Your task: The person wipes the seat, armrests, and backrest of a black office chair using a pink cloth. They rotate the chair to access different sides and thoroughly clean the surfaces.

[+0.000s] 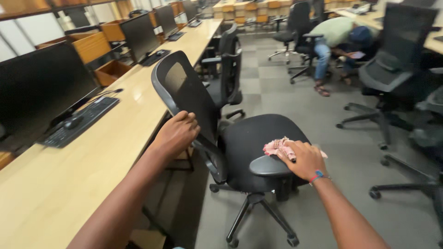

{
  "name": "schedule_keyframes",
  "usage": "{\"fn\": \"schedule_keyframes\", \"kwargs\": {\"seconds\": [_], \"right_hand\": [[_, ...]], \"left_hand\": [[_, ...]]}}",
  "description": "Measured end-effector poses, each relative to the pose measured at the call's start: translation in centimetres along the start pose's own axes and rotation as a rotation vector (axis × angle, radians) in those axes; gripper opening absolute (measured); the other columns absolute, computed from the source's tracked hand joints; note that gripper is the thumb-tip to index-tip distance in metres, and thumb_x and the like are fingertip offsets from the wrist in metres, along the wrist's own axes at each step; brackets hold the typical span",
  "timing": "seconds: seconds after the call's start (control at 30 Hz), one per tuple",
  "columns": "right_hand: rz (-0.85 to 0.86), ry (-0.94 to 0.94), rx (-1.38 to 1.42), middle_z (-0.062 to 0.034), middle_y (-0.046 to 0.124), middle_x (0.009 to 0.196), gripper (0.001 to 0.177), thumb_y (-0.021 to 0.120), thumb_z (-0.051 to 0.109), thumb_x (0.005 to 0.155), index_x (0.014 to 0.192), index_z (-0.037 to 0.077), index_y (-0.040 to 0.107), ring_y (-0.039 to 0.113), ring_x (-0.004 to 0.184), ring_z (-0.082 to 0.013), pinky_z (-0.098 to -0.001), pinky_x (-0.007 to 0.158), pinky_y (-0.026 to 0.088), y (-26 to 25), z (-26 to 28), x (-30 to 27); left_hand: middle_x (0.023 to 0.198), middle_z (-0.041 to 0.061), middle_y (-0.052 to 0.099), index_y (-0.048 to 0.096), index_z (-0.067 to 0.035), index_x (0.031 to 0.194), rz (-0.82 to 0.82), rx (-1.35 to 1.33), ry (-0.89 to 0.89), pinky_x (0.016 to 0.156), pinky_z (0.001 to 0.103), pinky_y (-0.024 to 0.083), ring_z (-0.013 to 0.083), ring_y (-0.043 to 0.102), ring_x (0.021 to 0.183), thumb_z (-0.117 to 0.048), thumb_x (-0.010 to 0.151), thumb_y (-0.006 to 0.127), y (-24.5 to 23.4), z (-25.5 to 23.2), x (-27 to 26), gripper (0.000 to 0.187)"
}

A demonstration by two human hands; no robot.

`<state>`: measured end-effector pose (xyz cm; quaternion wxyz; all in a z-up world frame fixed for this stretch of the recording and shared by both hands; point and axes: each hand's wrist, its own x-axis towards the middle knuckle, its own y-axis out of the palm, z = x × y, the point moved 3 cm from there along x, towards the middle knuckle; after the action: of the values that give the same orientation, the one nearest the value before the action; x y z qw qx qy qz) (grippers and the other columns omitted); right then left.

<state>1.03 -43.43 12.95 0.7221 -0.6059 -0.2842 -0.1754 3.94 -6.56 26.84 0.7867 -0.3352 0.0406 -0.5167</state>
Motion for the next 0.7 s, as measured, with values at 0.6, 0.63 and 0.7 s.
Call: {"fn": "schedule_keyframes", "kwargs": {"seconds": [0.6, 0.63, 0.7], "right_hand": [[-0.067, -0.224, 0.297, -0.0033, 0.072, 0.103, 0.040, 0.074, 0.047, 0.084, 0.112, 0.018, 0.072, 0.068, 0.092, -0.0284, -0.0438, 0.082, 0.051, 6.9, 3.9, 6.8], [-0.069, -0.220, 0.276, -0.0026, 0.072, 0.102, 0.040, 0.074, 0.047, 0.084, 0.112, 0.018, 0.073, 0.068, 0.091, -0.0279, -0.0437, 0.081, 0.051, 6.9, 4.3, 6.9], [-0.067, -0.209, 0.229, -0.0013, 0.072, 0.099, 0.041, 0.074, 0.046, 0.083, 0.112, 0.018, 0.073, 0.068, 0.089, -0.0269, -0.0436, 0.079, 0.050, 6.7, 4.7, 6.8]], "left_hand": [[0.086, -0.002, 0.064, 0.065, -0.017, 0.084, 0.324, 0.104, -0.188, 0.092, 0.029, 0.038, 0.0148, 0.056, 0.099, -0.022, 0.084, 0.060, 1.6, 3.2, -4.0, 0.007], [0.086, -0.002, 0.064, 0.065, -0.017, 0.083, 0.313, 0.104, -0.212, 0.092, 0.029, 0.038, 0.0148, 0.056, 0.099, -0.021, 0.084, 0.060, 1.5, 3.4, -4.0, 0.006], [0.086, -0.002, 0.065, 0.065, -0.018, 0.081, 0.290, 0.099, -0.257, 0.093, 0.029, 0.038, 0.0146, 0.057, 0.100, -0.021, 0.084, 0.061, 1.7, 3.4, -4.0, 0.006]]}}
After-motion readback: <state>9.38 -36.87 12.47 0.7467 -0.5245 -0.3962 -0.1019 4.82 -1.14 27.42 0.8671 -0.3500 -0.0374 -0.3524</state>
